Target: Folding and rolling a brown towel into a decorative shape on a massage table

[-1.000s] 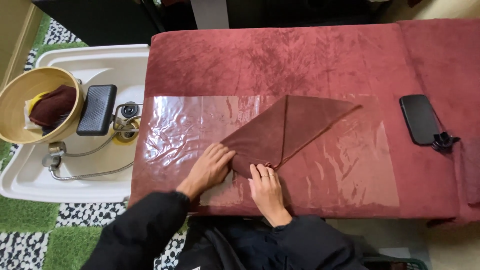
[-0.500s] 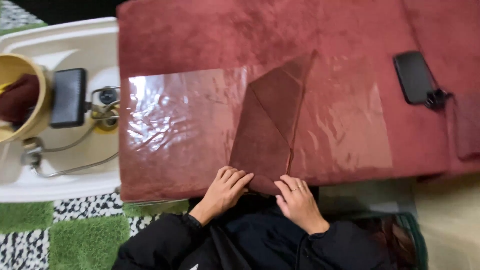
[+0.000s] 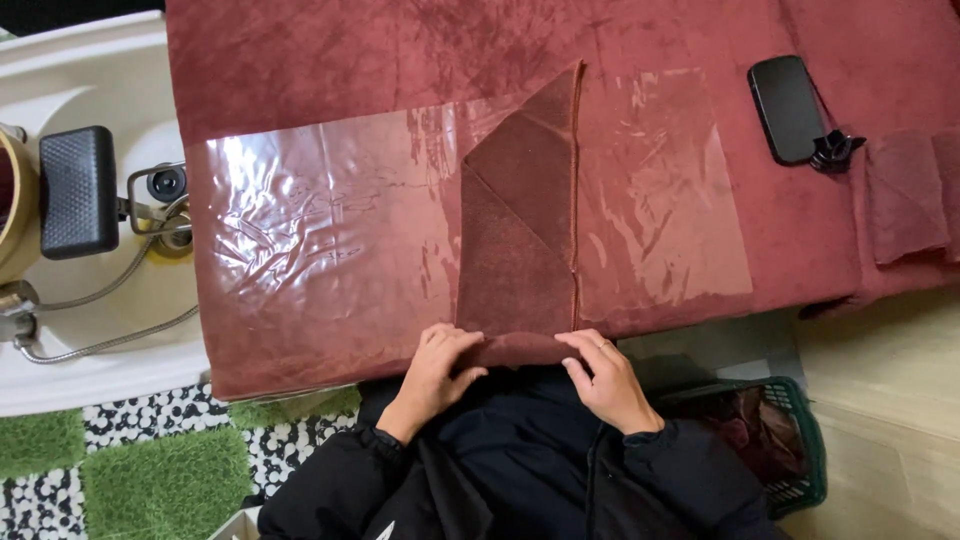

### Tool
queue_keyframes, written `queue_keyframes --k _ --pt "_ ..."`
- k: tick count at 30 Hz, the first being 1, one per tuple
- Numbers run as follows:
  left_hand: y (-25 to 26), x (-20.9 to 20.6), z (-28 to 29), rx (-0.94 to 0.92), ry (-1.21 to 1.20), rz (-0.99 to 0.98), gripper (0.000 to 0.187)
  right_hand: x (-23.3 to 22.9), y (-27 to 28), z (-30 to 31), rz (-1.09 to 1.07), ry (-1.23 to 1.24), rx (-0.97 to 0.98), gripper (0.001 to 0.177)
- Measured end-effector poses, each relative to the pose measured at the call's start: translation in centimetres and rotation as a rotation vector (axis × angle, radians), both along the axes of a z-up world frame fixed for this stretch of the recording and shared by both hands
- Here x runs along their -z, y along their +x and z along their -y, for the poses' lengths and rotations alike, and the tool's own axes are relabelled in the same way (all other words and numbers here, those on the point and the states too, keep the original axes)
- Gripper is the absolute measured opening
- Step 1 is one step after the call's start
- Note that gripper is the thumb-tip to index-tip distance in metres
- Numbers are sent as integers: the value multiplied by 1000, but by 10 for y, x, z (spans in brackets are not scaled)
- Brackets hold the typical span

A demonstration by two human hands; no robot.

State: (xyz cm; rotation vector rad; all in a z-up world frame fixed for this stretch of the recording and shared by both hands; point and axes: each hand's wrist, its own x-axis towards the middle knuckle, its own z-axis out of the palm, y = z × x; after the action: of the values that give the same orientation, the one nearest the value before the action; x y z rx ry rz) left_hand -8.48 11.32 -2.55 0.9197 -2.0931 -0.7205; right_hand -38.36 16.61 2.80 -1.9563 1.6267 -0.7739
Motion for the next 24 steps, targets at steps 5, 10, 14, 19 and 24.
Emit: queue_keyframes --k 5,10,14,19,24 --pt "2 -34 1 -91 157 -162 47 3 -1 -5 91 177 154 38" --pt "3 -42 -1 -92 145 -132 34 2 5 -10 154 161 201 28" --pt "0 -35 2 -132 67 -119 33 0 8 -4 185 146 235 27" --pt "2 -13 5 -248 70 -77 29 2 14 -2 224 149 304 34" --pt "-7 -17 14 -330 57 5 23 29 7 -3 -104 -266 269 20"
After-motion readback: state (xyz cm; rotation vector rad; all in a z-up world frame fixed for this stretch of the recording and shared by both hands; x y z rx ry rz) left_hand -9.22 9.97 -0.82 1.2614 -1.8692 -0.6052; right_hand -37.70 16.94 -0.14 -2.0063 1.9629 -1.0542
